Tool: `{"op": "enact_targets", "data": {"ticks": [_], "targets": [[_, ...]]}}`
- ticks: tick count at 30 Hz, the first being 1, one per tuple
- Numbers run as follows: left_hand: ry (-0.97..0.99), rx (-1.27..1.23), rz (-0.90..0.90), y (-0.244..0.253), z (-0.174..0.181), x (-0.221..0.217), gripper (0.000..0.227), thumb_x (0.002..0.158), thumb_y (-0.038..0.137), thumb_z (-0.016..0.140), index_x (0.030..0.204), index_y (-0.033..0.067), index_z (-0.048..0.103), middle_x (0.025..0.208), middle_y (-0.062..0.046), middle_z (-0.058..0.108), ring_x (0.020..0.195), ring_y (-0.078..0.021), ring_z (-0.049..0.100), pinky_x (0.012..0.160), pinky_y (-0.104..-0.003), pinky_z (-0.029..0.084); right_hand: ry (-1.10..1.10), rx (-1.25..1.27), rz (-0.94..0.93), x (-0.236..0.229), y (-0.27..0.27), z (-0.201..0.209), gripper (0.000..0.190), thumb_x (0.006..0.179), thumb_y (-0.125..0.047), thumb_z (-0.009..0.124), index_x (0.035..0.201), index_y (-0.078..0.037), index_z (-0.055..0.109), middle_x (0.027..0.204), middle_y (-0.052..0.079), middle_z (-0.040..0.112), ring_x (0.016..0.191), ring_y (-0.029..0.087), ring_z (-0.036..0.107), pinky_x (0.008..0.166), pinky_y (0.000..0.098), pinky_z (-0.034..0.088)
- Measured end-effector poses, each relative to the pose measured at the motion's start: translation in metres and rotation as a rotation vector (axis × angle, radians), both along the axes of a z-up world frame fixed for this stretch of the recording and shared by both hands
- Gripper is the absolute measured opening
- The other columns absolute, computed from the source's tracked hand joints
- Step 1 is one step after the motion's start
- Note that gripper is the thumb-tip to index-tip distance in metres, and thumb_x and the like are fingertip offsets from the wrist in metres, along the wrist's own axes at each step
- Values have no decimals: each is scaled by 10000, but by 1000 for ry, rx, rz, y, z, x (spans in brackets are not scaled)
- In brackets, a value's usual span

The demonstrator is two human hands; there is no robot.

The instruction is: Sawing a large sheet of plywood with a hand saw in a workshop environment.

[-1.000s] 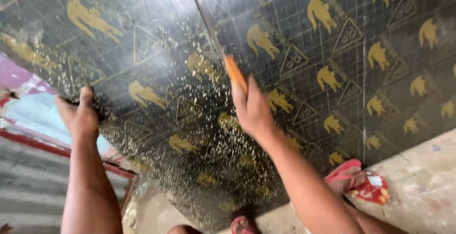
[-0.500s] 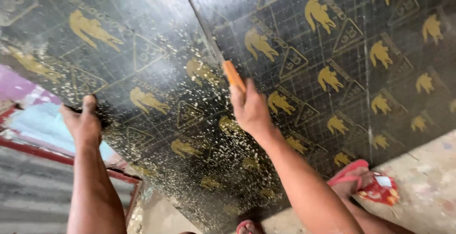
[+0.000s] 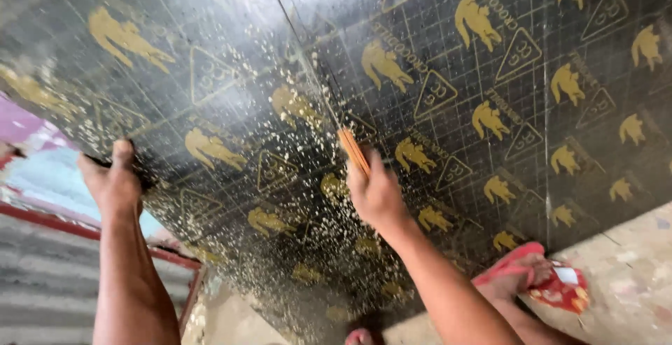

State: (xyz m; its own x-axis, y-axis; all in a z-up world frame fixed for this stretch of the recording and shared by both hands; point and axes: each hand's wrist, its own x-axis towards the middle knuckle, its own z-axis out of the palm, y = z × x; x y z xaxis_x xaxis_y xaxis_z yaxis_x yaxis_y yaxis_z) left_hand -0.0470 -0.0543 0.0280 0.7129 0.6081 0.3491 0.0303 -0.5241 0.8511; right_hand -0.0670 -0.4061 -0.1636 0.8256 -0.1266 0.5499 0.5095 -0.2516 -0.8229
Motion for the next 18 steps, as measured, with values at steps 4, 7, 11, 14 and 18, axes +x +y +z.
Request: {"op": "enact_targets", "data": {"ticks": [4,7,11,14,18], "targets": [[-17,19,-20,10,-2,9,894,1157,385,632,1595,-69,-2,1699,-255,-16,1586,-364,-2,1305,-428,47,-169,18,61,24,-3,23,388,1100,-320,335,1238,-5,515,637,-10,531,372,84,473,244,235,476],[-13,1,-17,-5,6,-3,820,1156,305,624,1592,-65,36,1693,-267,37,1572,-404,62,1296,-475,119,-98,-1,2,-11,-8,-26,265,1092,-229,393,1109,-14,548,591,7,514,343,67,411,223,244,387],[-71,100,-27,4,4,8,765,1131,310,631,1562,-101,151,1665,-289,173,1542,-407,161,1266,-476,154,15,-66,-59,-72,-26,-80,281,1083,-244,369,996,-62,565,561,-40,510,353,45,394,251,191,377],[-60,50,-43,5,0,10,814,1126,356,650,1557,-101,133,1664,-302,151,1544,-415,127,1270,-493,150,28,-147,-143,-42,-18,-60,320,1057,-285,349,941,-75,560,503,-62,499,297,8,385,153,202,369],[-130,132,-67,45,-24,27,728,1134,338,644,1510,-89,190,1576,-277,224,1449,-369,231,1195,-450,230,-48,4,53,18,9,31,335,1102,-264,363,1159,24,524,607,-7,542,374,89,495,266,221,470]]}}
